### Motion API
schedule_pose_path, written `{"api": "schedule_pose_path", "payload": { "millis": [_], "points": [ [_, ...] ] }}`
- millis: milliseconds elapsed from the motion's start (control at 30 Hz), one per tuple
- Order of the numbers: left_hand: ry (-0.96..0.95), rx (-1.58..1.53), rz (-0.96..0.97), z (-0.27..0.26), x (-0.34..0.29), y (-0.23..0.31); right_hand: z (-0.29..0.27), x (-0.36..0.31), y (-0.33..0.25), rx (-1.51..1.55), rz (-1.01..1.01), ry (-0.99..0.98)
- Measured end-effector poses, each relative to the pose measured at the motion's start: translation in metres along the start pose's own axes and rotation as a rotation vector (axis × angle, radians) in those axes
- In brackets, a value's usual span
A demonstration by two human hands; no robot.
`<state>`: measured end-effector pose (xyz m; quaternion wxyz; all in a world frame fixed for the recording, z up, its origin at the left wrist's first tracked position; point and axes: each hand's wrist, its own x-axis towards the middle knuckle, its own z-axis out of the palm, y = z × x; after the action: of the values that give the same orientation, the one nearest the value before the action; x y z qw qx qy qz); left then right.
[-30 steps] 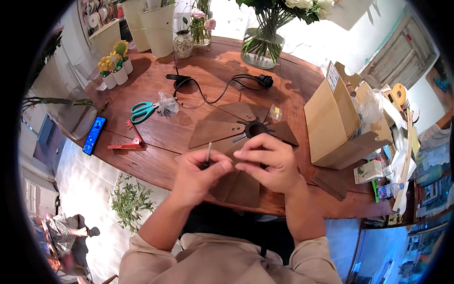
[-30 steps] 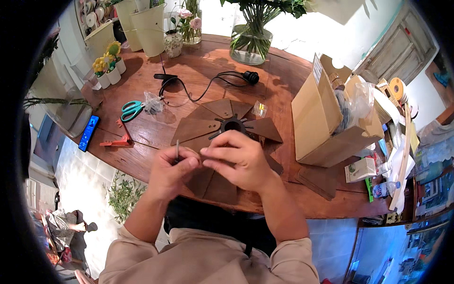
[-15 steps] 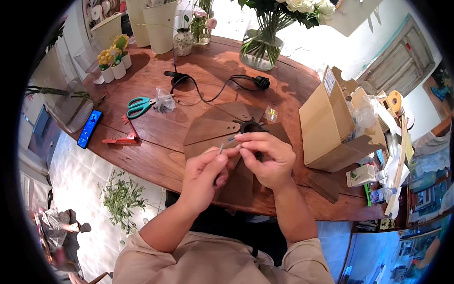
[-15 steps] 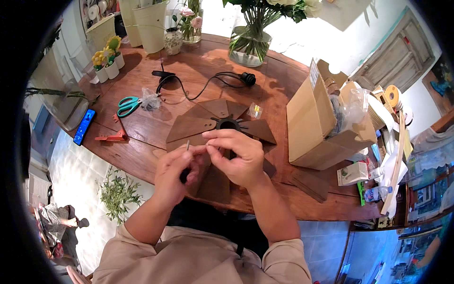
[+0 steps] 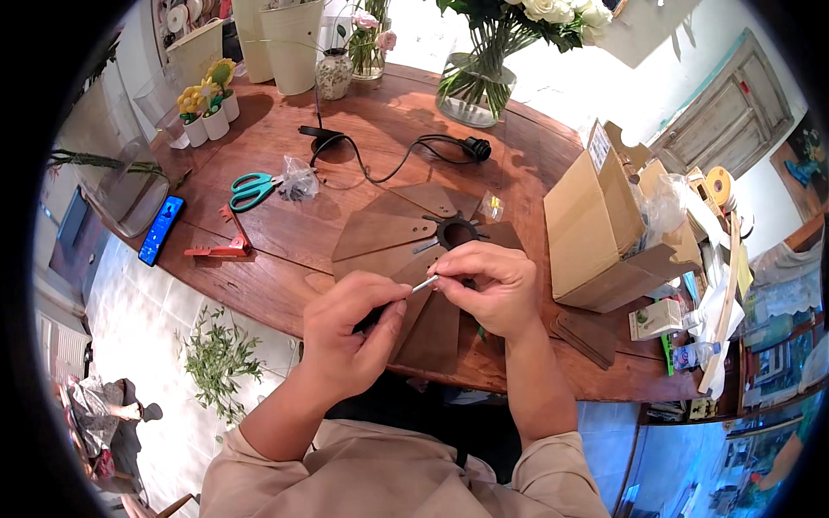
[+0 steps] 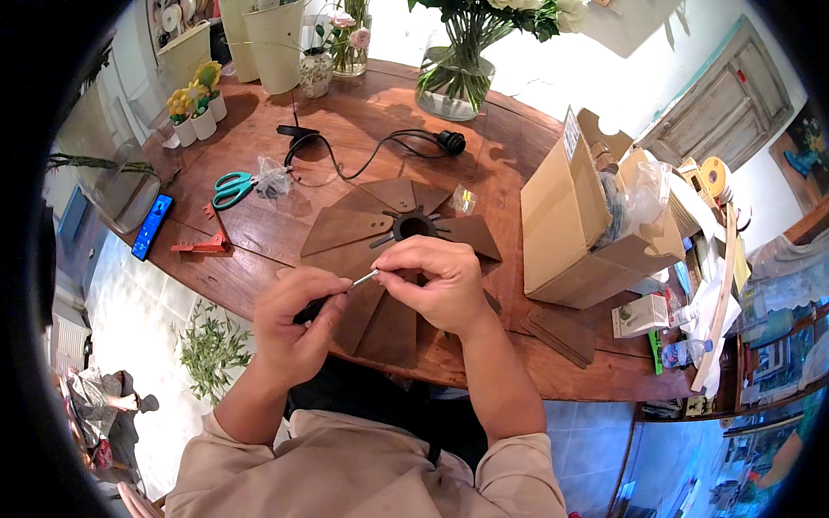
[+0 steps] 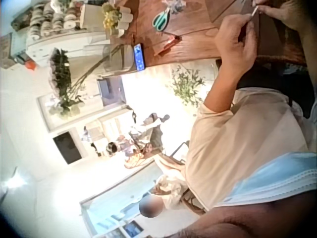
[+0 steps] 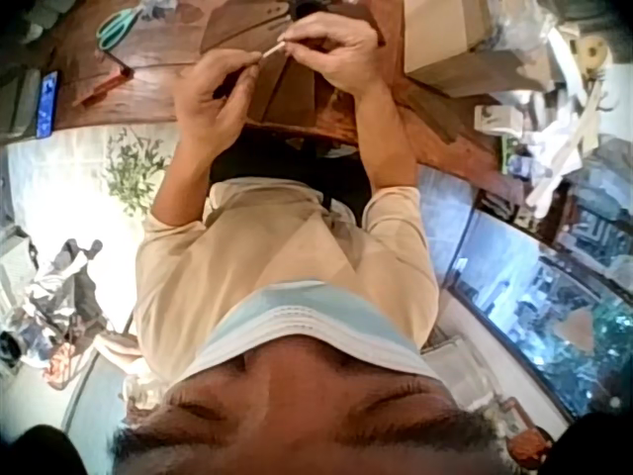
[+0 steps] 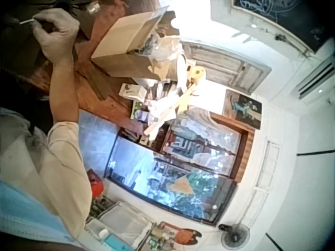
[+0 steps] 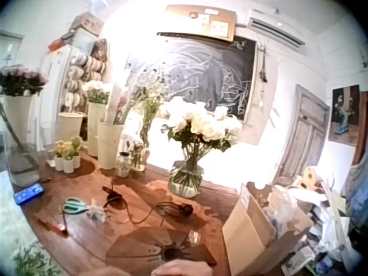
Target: The person assembles a cardboard structure by inserting small metal pins into pre-drilled holes on brown cardboard pieces. They use a screwdriver to push the pins through the layers, securing the components together. The person works methodically, handling the cardboard pieces and tools on a wooden table.
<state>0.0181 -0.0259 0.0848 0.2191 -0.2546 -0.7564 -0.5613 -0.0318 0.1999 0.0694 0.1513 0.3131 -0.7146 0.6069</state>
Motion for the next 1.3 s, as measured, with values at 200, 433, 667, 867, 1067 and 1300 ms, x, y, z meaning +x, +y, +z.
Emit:
{"api": "schedule_pose_path", "payload": {
  "millis": [200,433,667,867,1067,1300],
  "points": [
    [0.004,-0.015,-0.045,0.001,-0.001,-0.002,-0.002,0.004,-0.003,-0.066,-0.077,-0.025],
    [0.000,-0.014,-0.062,0.001,-0.002,0.000,-0.001,0.002,-0.002,0.017,-0.005,-0.004],
    [0.016,-0.031,-0.058,0.000,-0.004,-0.006,-0.001,0.001,0.001,0.032,0.000,-0.019],
    [-0.095,0.161,0.237,-0.005,0.001,-0.015,-0.005,0.000,0.000,-0.032,0.011,-0.120],
    [-0.005,-0.145,-0.095,0.006,-0.009,-0.027,0.002,-0.002,0.007,0.006,0.113,-0.068],
    [-0.011,-0.042,-0.099,-0.001,-0.007,-0.030,-0.030,0.011,-0.007,-0.638,0.005,-0.095]
  ]
}}
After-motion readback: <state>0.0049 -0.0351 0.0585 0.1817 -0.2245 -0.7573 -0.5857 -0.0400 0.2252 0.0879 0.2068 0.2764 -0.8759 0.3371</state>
